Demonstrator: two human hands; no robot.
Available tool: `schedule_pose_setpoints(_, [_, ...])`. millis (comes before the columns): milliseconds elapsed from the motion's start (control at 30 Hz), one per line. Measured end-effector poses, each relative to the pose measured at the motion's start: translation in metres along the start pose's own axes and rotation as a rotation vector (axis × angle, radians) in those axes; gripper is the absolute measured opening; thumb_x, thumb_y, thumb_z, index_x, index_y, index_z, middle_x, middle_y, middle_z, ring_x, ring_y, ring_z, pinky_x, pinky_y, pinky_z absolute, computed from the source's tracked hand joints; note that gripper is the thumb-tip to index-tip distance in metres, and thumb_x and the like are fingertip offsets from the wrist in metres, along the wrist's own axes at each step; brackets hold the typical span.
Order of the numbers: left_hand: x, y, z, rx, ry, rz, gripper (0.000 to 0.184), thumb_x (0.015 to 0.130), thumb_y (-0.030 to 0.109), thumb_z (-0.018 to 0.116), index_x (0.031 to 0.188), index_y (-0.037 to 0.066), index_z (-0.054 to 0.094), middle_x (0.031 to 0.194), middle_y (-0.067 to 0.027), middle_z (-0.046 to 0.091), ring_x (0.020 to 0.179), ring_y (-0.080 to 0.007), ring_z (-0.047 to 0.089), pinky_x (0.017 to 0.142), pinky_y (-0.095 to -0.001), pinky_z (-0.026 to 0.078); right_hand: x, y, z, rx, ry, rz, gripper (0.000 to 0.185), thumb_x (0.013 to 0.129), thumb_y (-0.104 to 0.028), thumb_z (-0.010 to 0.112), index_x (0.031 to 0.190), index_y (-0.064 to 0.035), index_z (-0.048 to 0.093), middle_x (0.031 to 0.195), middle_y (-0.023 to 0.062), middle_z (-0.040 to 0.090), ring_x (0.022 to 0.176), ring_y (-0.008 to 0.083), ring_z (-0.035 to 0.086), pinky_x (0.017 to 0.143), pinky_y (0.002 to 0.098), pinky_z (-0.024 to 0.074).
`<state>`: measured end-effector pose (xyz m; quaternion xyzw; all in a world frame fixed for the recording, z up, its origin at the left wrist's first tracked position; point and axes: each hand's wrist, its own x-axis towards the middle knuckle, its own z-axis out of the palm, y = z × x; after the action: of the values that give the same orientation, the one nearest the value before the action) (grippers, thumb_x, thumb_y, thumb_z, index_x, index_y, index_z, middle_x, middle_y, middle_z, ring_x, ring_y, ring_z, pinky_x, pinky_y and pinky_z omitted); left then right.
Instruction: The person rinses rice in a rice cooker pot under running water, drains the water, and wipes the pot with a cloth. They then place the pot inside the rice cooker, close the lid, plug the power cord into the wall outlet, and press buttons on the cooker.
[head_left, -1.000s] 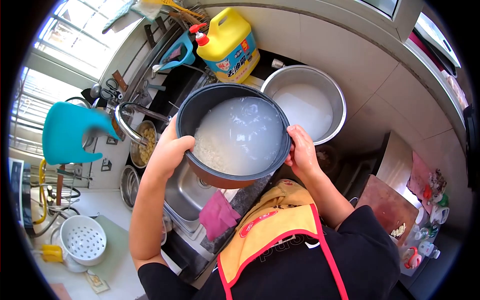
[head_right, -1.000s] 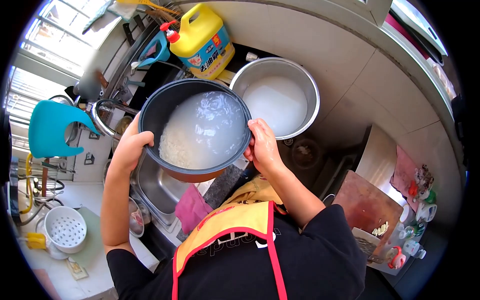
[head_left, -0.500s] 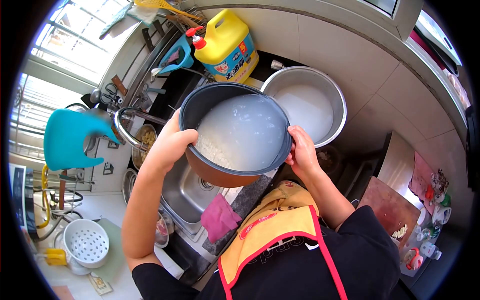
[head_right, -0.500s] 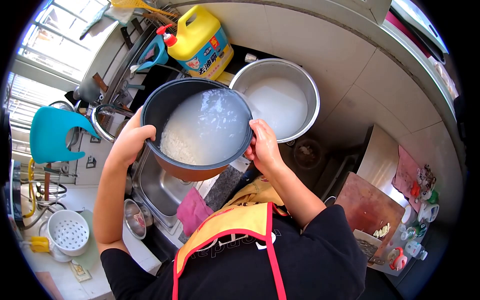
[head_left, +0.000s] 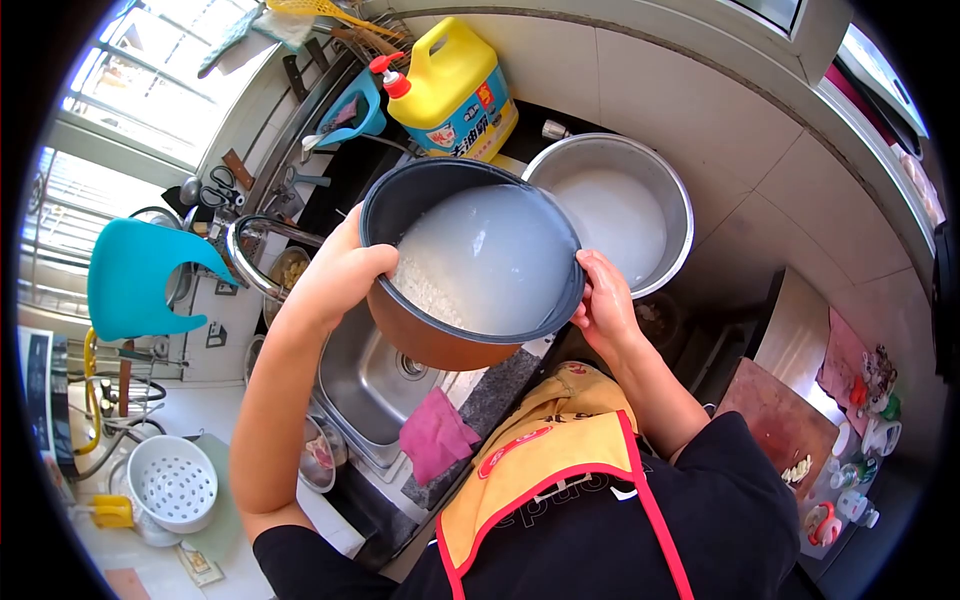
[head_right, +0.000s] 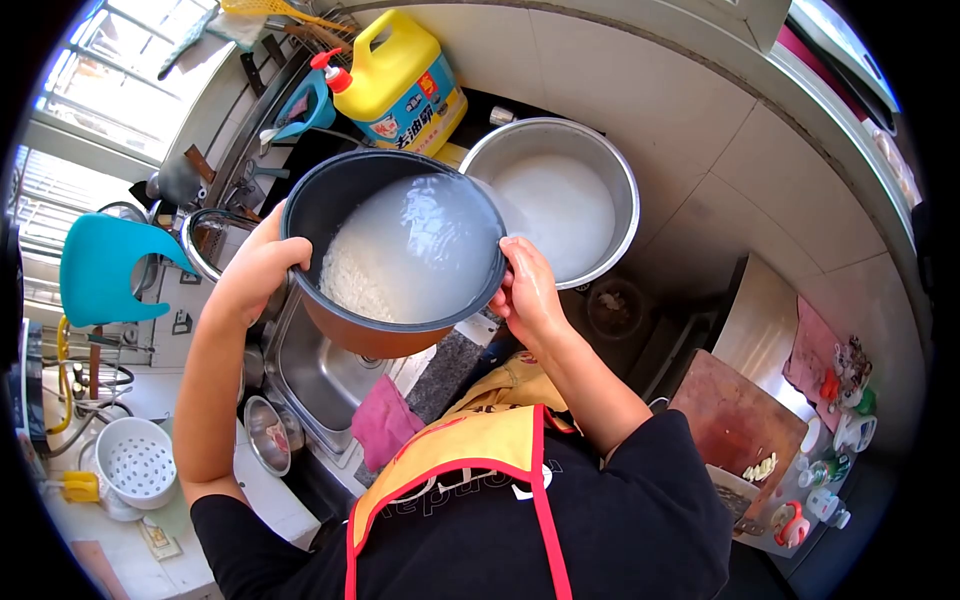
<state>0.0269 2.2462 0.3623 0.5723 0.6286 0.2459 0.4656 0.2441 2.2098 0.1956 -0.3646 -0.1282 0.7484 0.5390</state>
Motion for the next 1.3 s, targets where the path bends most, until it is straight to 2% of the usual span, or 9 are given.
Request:
schedule_pose_setpoints(167, [0.003,0.005,0.001,0.018,-0.013,-0.034,0.053,0.060,-0.001,0.046,0.113,-0.002,0.046,0.091,-0.0053,0.053,0.080,-0.0117,0.047,0.069,-0.0195,0.040,0.004,-0.001,-0.002,0.018,0.001,0.022,0.018,0.090,-0.022,0.043,0.077,-0.0099,0.041,0.057,-0.0007,0.033,0.040,0.0105,0.034,0.035,0.0226,0.0242])
schedule_pose_setpoints(233, [0.003,0.011,0.003,0.025,-0.015,-0.029,0.053,0.060,-0.001,0.046,0.113,-0.003,0.046,0.091,-0.0053,0.053,0.080,-0.0117,0.047,0.069,-0.0194,0.040,0.006,0.000,-0.004,0.037,-0.002,0.015,0.015,0.090,-0.024,0.044,0.081,-0.0117,0.044,0.056,-0.0001,0.042,0.038,0.0087,0.033,0.034,0.0199,0.0223])
schedule_pose_setpoints(567, [0.010,0.013,0.006,0.074,0.038,-0.027,0.051,0.060,0.000,0.047,0.111,-0.003,0.047,0.088,-0.0052,0.053,0.078,-0.0115,0.047,0.068,-0.0202,0.039,0.013,-0.006,-0.008,0.037,-0.021,0.039,0.014,0.090,-0.024,0.045,0.081,-0.0125,0.043,0.057,-0.0005,0.042,0.038,0.0081,0.033,0.033,0.0197,0.0222])
schedule_pose_setpoints(700, [0.011,0.021,0.008,0.078,0.024,-0.020,0.051,0.060,0.000,0.047,0.111,-0.003,0.048,0.087,-0.0046,0.053,0.077,-0.0112,0.047,0.067,-0.0199,0.039,0.016,-0.008,-0.009,0.056,-0.041,0.045,0.015,0.089,-0.024,0.045,0.080,-0.0126,0.043,0.056,-0.0014,0.041,0.038,0.0078,0.032,0.034,0.0193,0.0219])
schedule_pose_setpoints(767, [0.013,0.024,0.006,0.090,0.012,-0.060,0.050,0.061,-0.002,0.047,0.110,-0.002,0.046,0.089,-0.0055,0.054,0.080,-0.0124,0.048,0.073,-0.0225,0.041,0.017,-0.009,-0.009,0.061,-0.048,0.047,0.015,0.089,-0.024,0.046,0.080,-0.0125,0.043,0.056,-0.0019,0.041,0.038,0.0077,0.032,0.034,0.0192,0.0218])
schedule_pose_setpoints(1067, [0.020,0.030,0.007,0.113,0.023,-0.085,0.048,0.061,-0.001,0.048,0.110,-0.002,0.047,0.089,-0.0062,0.054,0.081,-0.0126,0.050,0.074,-0.0225,0.041,0.019,-0.015,-0.006,0.106,-0.022,0.089,0.015,0.089,-0.024,0.046,0.079,-0.0130,0.044,0.053,-0.0032,0.037,0.038,0.0069,0.032,0.033,0.0189,0.0215])
schedule_pose_setpoints(1133, [0.021,0.032,0.007,0.128,0.023,-0.086,0.048,0.061,-0.001,0.048,0.109,-0.002,0.047,0.089,-0.0061,0.055,0.081,-0.0125,0.050,0.074,-0.0225,0.041,0.020,-0.017,-0.006,0.077,-0.041,0.103,0.019,0.091,-0.021,0.040,0.076,-0.0102,0.040,0.056,-0.0012,0.032,0.041,0.0097,0.033,0.035,0.0217,0.0240])
schedule_pose_setpoints(1300, [0.026,0.034,0.009,0.145,0.019,-0.090,0.047,0.061,0.000,0.048,0.108,-0.002,0.047,0.088,-0.0059,0.055,0.081,-0.0126,0.050,0.074,-0.0225,0.040,0.022,-0.017,-0.006,0.094,-0.028,0.120,0.018,0.091,-0.021,0.040,0.076,-0.0102,0.039,0.056,-0.0012,0.032,0.041,0.0097,0.033,0.035,0.0216,0.0240])
